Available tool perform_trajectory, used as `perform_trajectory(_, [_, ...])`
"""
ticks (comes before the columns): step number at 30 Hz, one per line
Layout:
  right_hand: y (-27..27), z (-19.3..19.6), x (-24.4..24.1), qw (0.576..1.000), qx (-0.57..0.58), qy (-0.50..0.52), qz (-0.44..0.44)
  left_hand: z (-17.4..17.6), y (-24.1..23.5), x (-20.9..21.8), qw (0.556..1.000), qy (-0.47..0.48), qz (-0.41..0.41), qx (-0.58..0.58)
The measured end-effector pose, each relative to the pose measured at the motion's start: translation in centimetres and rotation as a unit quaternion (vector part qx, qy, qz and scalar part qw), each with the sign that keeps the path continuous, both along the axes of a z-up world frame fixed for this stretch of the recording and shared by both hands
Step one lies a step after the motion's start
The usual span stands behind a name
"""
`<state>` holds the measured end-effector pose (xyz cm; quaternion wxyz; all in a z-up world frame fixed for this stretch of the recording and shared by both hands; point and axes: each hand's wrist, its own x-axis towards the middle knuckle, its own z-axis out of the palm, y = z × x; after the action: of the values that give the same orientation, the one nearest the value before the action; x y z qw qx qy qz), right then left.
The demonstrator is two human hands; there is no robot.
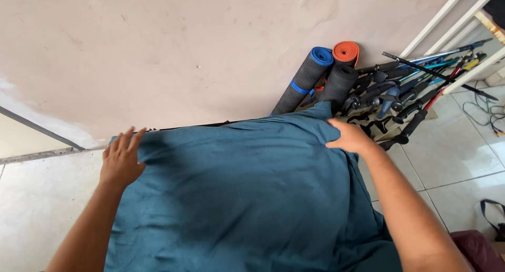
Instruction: The person folds a large teal blanket or comforter on top of an open black suitcase. They smooth the fabric, fold it in half multiple times, and then roll it tightly to fit inside the luggage.
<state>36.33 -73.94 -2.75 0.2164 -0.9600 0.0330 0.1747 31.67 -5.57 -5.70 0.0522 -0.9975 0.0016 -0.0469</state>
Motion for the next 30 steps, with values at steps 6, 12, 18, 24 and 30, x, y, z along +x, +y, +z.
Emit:
perform_trajectory(6, [-3.6, 4.2, 6.6, 0.967, -0.145, 0.203, 0.047, -2.1, 2.6, 5.9, 0.975, 0.186, 0.045, 0.111])
perform_trajectory(12, [0.9, 3.9, 10.5, 0.932, -0.354, -0.082, -0.004, 5.9, 2.0, 6.0, 0.974, 0.170, 0.142, -0.039])
perform_trajectory(18, [11.2, -0.1, 4.3, 0.878, -0.261, -0.385, 0.115, 1.9, -6.0, -1.8, 0.986, -0.110, 0.024, -0.121])
perform_trajectory(24, [11.7, 0.9, -3.3, 0.983, -0.185, -0.007, 0.016, 0.0, 0.1, -6.7, 0.942, 0.114, 0.241, -0.202])
perform_trajectory(30, [5.3, 0.9, -6.7, 0.972, -0.072, 0.111, -0.194, -2.4, 6.2, -12.7, 0.954, 0.074, 0.238, -0.168])
